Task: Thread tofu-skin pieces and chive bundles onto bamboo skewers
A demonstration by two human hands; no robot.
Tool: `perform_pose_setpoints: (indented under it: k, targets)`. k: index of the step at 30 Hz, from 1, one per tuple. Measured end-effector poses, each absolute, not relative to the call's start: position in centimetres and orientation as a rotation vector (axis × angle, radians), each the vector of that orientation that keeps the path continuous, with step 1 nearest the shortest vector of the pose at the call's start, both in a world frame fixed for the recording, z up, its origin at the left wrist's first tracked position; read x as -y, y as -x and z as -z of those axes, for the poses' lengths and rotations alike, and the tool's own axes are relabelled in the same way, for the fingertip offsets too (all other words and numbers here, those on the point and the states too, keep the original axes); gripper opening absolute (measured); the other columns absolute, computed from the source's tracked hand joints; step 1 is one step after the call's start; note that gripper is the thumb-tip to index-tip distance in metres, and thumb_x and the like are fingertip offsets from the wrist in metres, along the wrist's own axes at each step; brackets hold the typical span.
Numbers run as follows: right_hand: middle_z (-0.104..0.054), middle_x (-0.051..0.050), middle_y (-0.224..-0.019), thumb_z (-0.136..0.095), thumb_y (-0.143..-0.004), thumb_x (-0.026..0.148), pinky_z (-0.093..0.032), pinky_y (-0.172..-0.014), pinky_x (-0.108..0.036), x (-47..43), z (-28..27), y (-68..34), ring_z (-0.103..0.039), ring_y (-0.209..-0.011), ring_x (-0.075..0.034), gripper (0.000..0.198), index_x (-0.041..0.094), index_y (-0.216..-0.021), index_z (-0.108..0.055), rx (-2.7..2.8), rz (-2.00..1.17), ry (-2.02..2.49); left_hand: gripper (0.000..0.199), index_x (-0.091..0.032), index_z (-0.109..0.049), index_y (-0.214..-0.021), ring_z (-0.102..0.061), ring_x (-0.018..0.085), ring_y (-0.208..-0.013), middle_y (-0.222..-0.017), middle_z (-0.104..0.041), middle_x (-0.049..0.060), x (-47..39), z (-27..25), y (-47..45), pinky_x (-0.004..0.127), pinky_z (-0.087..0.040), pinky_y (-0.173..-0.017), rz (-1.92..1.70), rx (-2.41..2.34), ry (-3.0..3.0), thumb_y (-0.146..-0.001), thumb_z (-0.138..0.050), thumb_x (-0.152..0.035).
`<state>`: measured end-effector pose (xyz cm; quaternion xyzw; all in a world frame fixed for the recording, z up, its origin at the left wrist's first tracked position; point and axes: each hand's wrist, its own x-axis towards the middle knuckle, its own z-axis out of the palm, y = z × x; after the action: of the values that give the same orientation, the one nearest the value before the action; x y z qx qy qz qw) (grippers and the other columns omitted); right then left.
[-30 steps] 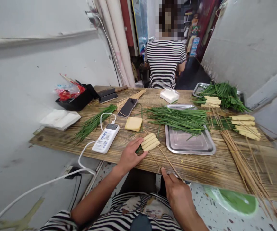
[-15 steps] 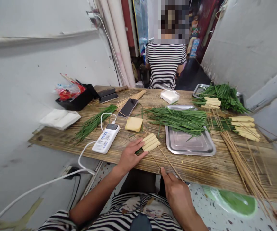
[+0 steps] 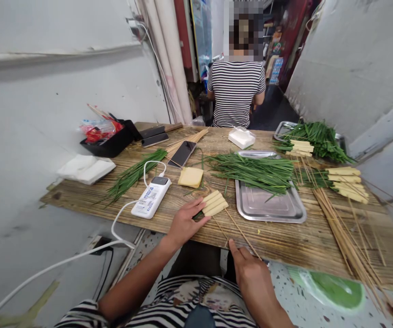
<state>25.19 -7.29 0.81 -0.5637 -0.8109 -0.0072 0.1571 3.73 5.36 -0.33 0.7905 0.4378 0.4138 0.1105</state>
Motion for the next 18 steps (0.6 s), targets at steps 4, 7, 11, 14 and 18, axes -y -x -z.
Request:
perform_pose_setpoints:
  k: [4, 7, 11, 14, 18]
  targets:
    - [-0.07, -0.011, -0.089, -0.031, -0.089, 0.009, -0.056, -0.061, -0.023, 7.17, -0.84, -25.1, -0.067, -0.065, -0.015, 0.042, 0.009, -0.121, -0.06, 2.323, 0.013, 1.585, 0.038, -0.017, -0.068, -0.105, -0.063, 0.024, -0.105, -0.113, -0.066, 0.012, -5.39, 0.4, -3.72, 0.04, -0.052, -0.094, -1.226, -1.277, -2.313, -0.068, -0.077, -0.023]
    - [-0.07, -0.012, -0.09, -0.032, -0.089, 0.009, -0.057, -0.062, -0.024, 7.2, -0.96, -25.08, -0.067, -0.066, -0.016, 0.042, 0.009, -0.122, -0.059, 2.329, -0.009, 1.578, 0.038, -0.017, -0.068, -0.104, -0.063, 0.024, -0.105, -0.113, -0.067, 0.012, -5.36, 0.35, -3.75, 0.04, -0.052, -0.094, -1.227, -1.283, -2.306, -0.068, -0.077, -0.022]
    - [-0.071, -0.011, -0.091, -0.032, -0.089, 0.008, -0.057, -0.066, -0.024, 7.45, -0.95, -25.24, -0.068, -0.069, -0.015, 0.044, 0.012, -0.125, -0.057, 2.33, -0.049, 1.589, 0.037, -0.017, -0.068, -0.104, -0.063, 0.023, -0.105, -0.113, -0.067, 0.012, -5.32, 0.17, -3.74, 0.04, -0.052, -0.093, -1.211, -1.292, -2.307, -0.069, -0.076, -0.022]
    - [-0.07, -0.01, -0.094, -0.033, -0.089, 0.008, -0.057, -0.066, -0.023, 7.62, -0.69, -25.42, -0.068, -0.071, -0.015, 0.045, 0.015, -0.129, -0.054, 2.325, -0.071, 1.597, 0.035, -0.018, -0.068, -0.105, -0.063, 0.023, -0.104, -0.112, -0.067, 0.011, -5.31, 0.06, -3.71, 0.04, -0.052, -0.093, -1.21, -1.293, -2.31, -0.07, -0.075, -0.022]
    - [-0.07, -0.011, -0.094, -0.034, -0.09, 0.01, -0.056, -0.063, -0.022, 7.55, -0.52, -25.36, -0.067, -0.07, -0.015, 0.043, 0.012, -0.128, -0.054, 2.339, -0.051, 1.585, 0.036, -0.017, -0.068, -0.105, -0.063, 0.023, -0.104, -0.113, -0.066, 0.012, -5.33, 0.04, -3.7, 0.04, -0.052, -0.094, -1.199, -1.288, -2.315, -0.069, -0.075, -0.022]
